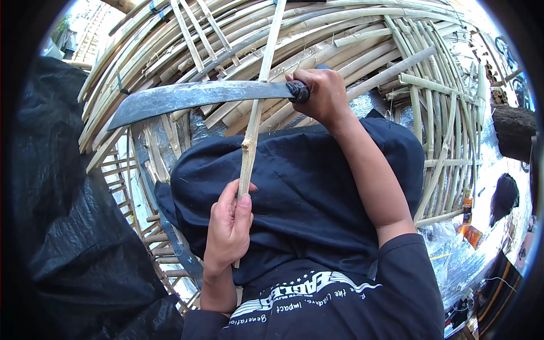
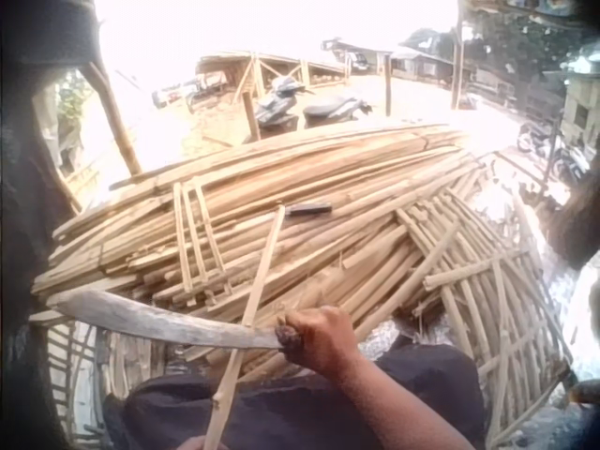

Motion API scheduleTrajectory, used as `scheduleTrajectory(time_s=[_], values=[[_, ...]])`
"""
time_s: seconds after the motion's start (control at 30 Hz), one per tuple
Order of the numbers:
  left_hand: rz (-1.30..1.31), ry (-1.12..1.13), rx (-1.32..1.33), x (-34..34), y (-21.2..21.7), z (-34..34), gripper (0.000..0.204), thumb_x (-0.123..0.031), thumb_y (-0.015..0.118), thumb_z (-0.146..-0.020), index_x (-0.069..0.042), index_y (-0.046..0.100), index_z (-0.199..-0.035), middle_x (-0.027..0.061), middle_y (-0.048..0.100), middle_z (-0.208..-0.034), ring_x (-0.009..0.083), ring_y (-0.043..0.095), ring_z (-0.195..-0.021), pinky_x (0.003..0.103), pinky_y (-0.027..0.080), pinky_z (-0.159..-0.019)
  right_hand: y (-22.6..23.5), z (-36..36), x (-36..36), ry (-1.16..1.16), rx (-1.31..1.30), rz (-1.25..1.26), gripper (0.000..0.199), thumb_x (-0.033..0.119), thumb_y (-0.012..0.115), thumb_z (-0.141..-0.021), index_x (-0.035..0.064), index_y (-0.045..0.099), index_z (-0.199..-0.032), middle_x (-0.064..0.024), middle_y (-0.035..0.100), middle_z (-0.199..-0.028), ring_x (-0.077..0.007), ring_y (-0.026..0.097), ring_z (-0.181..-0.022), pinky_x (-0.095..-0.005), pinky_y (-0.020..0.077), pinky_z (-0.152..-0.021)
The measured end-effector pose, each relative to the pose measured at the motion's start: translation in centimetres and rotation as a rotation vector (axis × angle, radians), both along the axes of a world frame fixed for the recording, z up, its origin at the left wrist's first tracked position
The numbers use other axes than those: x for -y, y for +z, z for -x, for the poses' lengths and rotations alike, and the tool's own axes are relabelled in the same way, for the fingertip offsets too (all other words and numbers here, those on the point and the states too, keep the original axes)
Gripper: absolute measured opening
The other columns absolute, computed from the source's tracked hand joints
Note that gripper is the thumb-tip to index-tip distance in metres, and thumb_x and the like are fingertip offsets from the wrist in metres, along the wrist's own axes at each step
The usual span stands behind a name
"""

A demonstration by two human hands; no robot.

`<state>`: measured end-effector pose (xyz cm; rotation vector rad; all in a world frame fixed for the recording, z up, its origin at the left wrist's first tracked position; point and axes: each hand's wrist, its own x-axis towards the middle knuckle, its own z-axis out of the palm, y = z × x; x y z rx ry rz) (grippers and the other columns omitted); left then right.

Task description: The person strips layers off a thin piece of bamboo using a large blade, repeatedly running the blade down the length of the bamboo while holding it against their lap.

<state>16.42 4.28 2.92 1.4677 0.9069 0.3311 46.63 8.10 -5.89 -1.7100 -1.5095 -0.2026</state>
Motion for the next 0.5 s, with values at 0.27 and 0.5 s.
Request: scheduleTrajectory(time_s=[0.27,0.5], values=[[0.056,0.004,-0.066,2.1,-0.4,2.2,0.023,-0.014,0.05,-0.108,0.001,0.059,-0.123,-0.0065,0.041,-0.061,0.0006,0.035,-0.055,0.024,0.026,-0.049,-0.5,-6.4,-0.5,-0.291,-0.09,0.002,0.018,0.023,0.07,-0.086,0.0062,0.073,-0.081,-0.0207,0.064,-0.069,-0.0409,0.066,-0.067,-0.0451,0.0513,-0.058],[-0.074,0.056,-0.113,0.9,-0.6,1.0,0.021,-0.013,0.054,-0.106,0.002,0.058,-0.121,-0.0061,0.043,-0.062,0.001,0.035,-0.056,0.025,0.026,-0.05,1.0,2.9,0.6,0.092,-0.054,0.083,0.012,0.022,0.075,-0.081,0.0108,0.074,-0.083,-0.0171,0.067,-0.07,-0.0392,0.067,-0.066,-0.0471,0.0527,-0.061]])
